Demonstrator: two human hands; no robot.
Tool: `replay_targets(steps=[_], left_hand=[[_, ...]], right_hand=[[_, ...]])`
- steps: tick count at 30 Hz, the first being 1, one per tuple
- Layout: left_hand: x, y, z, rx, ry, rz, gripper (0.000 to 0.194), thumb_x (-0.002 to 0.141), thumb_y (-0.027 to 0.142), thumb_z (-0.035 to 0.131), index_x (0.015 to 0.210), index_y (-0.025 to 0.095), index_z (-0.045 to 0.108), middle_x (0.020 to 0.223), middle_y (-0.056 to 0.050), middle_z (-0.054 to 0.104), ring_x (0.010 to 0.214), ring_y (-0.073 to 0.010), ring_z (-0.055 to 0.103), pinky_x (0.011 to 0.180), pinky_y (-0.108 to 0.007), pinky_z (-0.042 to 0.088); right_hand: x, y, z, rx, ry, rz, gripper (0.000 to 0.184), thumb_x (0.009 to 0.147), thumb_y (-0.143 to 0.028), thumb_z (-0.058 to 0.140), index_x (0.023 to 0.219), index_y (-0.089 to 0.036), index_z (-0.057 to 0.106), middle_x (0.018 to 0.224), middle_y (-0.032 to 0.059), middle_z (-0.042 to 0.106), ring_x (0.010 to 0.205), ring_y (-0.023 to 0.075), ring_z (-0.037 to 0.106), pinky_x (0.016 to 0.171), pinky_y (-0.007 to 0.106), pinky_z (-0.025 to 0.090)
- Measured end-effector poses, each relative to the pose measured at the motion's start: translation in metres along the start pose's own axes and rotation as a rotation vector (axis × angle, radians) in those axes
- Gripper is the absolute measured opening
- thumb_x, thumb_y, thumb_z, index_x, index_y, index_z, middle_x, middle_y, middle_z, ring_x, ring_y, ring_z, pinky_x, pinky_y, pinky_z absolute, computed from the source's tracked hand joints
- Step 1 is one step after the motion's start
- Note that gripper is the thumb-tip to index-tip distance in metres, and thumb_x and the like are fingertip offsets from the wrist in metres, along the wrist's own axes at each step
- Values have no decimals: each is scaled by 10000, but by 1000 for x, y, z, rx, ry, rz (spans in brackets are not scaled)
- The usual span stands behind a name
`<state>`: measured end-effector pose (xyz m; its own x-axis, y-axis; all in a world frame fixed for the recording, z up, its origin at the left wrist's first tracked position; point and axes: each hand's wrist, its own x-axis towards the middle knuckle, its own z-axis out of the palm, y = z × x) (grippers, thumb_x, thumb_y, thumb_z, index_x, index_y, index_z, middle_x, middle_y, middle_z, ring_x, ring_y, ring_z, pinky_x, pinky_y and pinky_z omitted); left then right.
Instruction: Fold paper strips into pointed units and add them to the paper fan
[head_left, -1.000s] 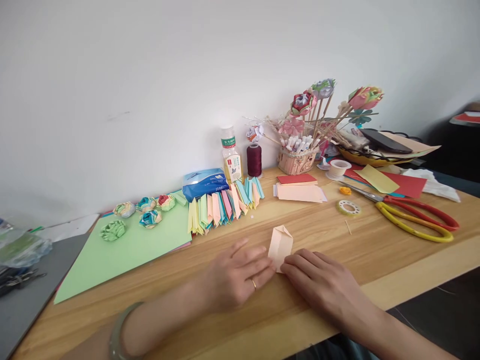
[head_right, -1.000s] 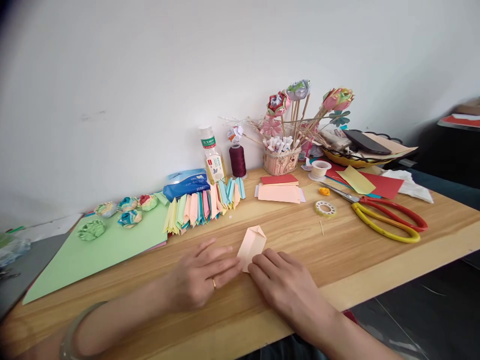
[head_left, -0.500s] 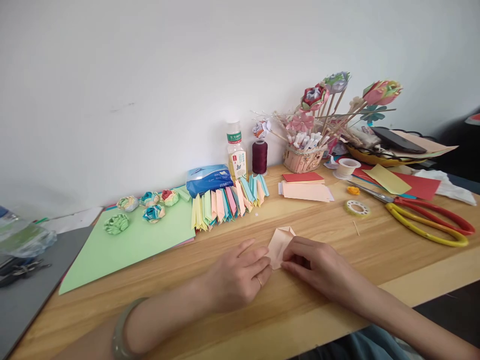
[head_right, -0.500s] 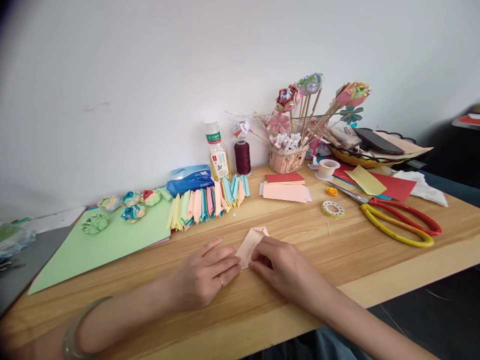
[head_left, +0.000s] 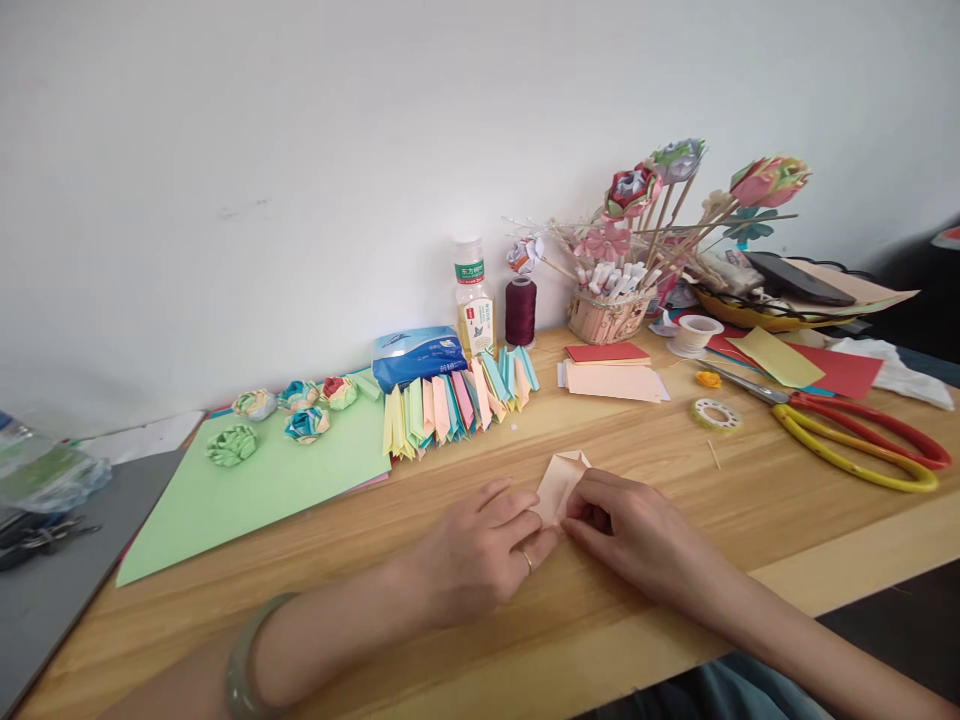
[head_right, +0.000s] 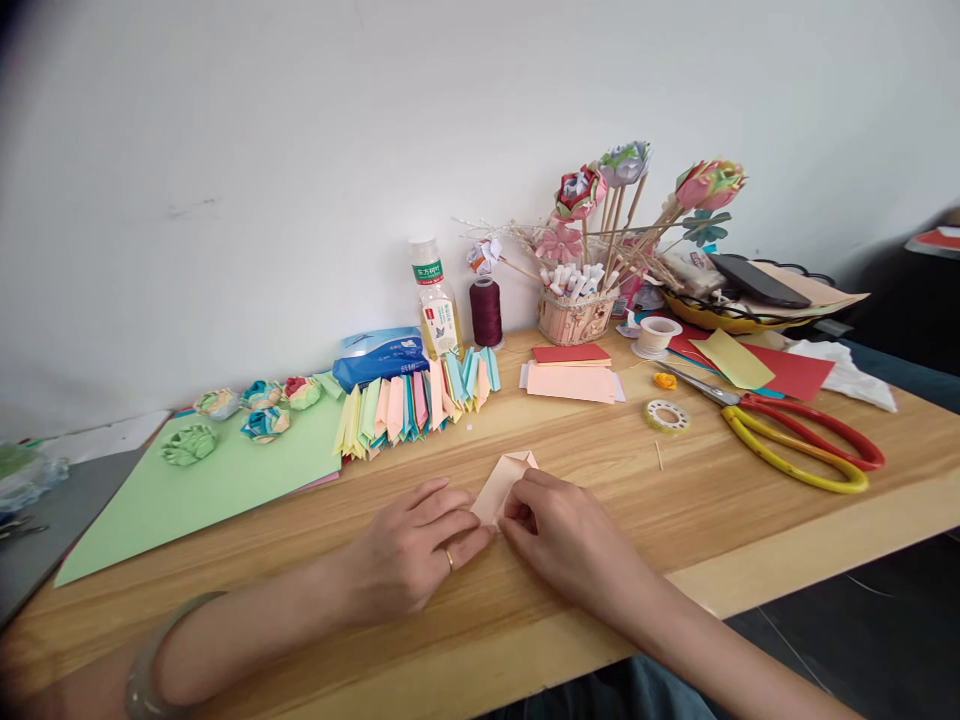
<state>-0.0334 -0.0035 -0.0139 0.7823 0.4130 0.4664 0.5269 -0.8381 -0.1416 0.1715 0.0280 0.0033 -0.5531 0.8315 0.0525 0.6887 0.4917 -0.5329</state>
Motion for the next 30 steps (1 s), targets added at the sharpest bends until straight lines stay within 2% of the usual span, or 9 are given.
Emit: replay_targets(steps=[4, 8, 13, 16, 18, 21, 24, 27, 30], left_hand=[[0, 1, 1, -44, -42, -35, 248, 933, 138, 401, 1059, 121, 614, 920, -74, 609, 1010, -227, 514, 931, -386, 412], [0, 2, 1, -116, -57, -68, 238, 901, 137, 456, 1082, 116, 609, 950, -81, 592, 1033, -236, 491, 933, -392, 411], [-2, -2, 2, -96, -35, -59, 261, 915, 146, 426, 1111, 146, 600, 966, -77, 595, 1032, -238, 488, 921, -412, 409], [-4, -4, 4, -27, -16, -87, 218, 935, 169, 437, 1042, 176, 627, 938, -64, 602, 1046, -241, 490, 948, -447, 384], [-4, -4, 5, 19, -10, -116, 190, 936, 176, 457, 984, 172, 641, 950, -66, 603, 1056, -243, 488, 960, -453, 373], [-3, -2, 4, 49, -36, -125, 223, 941, 155, 420, 1019, 116, 626, 1022, -105, 595, 1063, -248, 485, 952, -436, 385], [-2, 1, 2, 7, -50, -110, 278, 957, 157, 361, 1099, 90, 591, 985, -105, 607, 1041, -234, 498, 934, -401, 403], [-1, 3, 2, -28, -32, -112, 270, 970, 173, 359, 1089, 121, 596, 937, -71, 621, 1020, -213, 511, 919, -381, 412], [-2, 3, 2, -39, -39, -124, 248, 962, 152, 384, 1090, 130, 595, 944, -62, 627, 1029, -203, 512, 924, -378, 407]], right_hand=[[-1, 3, 2, -11, 10, -20, 147, 789, -124, 477, 662, -180, 522, 687, 20, 556, 594, 142, 501, 549, 252, 348], [-3, 8, 4, -9, 15, -76, 116, 824, -114, 457, 807, -170, 557, 802, 36, 555, 629, 137, 518, 563, 250, 381], [-14, 15, -1, -113, 17, -309, 267, 900, -124, 368, 901, -204, 623, 893, 61, 559, 737, 166, 557, 634, 289, 435], [-22, 14, -5, -212, 71, -468, 297, 886, -93, 360, 979, -188, 625, 901, 82, 588, 823, 209, 558, 712, 357, 447], [-27, 10, -6, -227, 53, -521, 283, 884, -94, 371, 1010, -169, 613, 922, 90, 604, 861, 220, 554, 763, 386, 442], [-33, 0, -3, -210, -3, -483, 234, 896, -197, 457, 1087, -158, 586, 965, 95, 616, 898, 228, 551, 787, 384, 444], [-36, -10, 1, -186, -23, -430, 336, 864, -340, 561, 1148, -159, 562, 1037, 103, 617, 941, 246, 547, 816, 391, 441], [-31, -11, -2, -122, -33, -388, 184, 917, -282, 476, 993, -199, 622, 939, 64, 642, 858, 209, 567, 778, 358, 436], [-15, -5, -9, -105, 105, -246, 261, 938, -225, 381, 905, -184, 637, 856, 76, 642, 792, 203, 576, 696, 331, 425]])
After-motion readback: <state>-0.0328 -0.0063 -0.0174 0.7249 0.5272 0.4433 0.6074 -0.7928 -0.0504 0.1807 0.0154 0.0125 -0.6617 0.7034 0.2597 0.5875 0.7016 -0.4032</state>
